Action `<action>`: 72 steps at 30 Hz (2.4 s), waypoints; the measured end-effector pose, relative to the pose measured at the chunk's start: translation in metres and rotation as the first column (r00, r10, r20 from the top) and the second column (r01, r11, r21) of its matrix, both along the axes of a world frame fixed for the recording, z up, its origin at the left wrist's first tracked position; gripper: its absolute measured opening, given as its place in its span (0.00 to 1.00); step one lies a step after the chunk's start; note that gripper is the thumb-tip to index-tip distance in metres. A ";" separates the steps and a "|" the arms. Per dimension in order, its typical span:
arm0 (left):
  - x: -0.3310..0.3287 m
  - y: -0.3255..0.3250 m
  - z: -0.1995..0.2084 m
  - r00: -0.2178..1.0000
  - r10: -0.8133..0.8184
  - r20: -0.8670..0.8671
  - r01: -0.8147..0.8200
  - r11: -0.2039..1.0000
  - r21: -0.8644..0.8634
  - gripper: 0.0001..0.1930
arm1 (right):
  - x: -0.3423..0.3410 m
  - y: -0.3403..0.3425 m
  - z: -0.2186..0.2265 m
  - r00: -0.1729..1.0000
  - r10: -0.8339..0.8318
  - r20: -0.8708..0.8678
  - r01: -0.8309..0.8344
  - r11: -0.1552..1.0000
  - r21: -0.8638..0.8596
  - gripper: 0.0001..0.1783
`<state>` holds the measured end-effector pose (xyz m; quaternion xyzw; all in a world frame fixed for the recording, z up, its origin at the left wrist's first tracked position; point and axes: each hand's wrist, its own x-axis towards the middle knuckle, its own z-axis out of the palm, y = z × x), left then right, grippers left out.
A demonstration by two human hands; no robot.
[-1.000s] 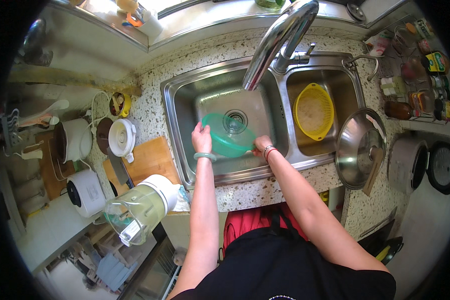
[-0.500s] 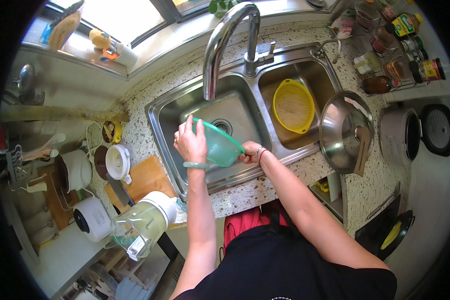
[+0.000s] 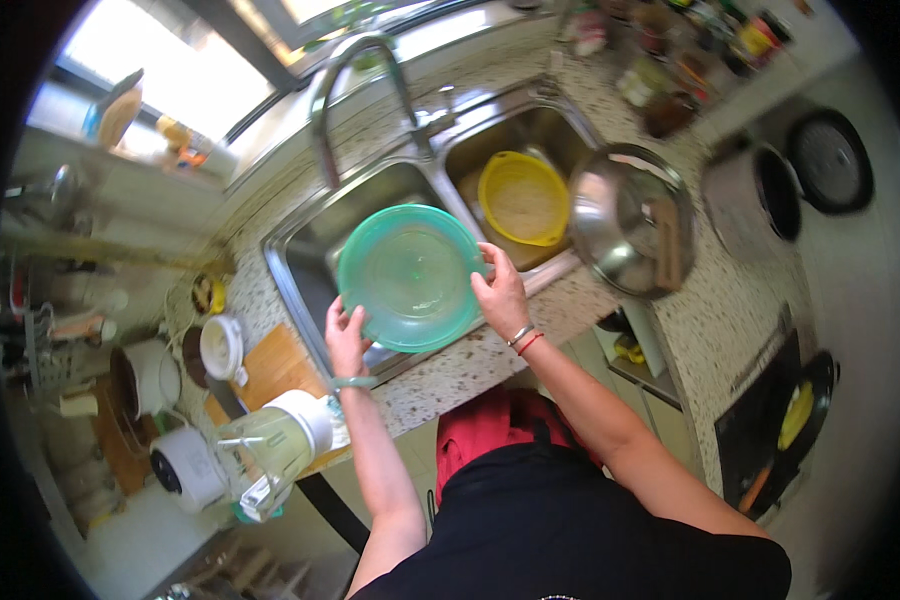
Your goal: The person stirs a white liquid mixture in a glass bowl with a spoon. They then move to the stove, use a spatula to transfer cooked corn cobs and eggs from a wok into a green bowl, and finally wash the wok in the sink.
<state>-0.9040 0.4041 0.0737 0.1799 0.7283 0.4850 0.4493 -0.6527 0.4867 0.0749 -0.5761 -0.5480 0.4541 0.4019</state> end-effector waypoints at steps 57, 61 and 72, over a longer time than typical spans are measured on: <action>0.620 0.052 -0.012 0.455 -0.806 0.378 0.834 0.535 0.136 0.30 | 0.475 -0.237 0.076 0.225 -0.904 0.363 0.921 0.319 0.223 0.20; 0.626 0.051 -0.023 0.411 -0.832 0.372 0.854 0.495 0.163 0.31 | 0.482 -0.295 0.124 0.186 -0.974 0.128 0.975 0.199 0.097 0.20; 0.686 0.010 0.001 0.587 -0.699 -0.409 0.767 0.317 0.558 0.21 | 0.568 -0.470 0.165 -0.056 -0.787 0.614 0.951 0.144 0.272 0.19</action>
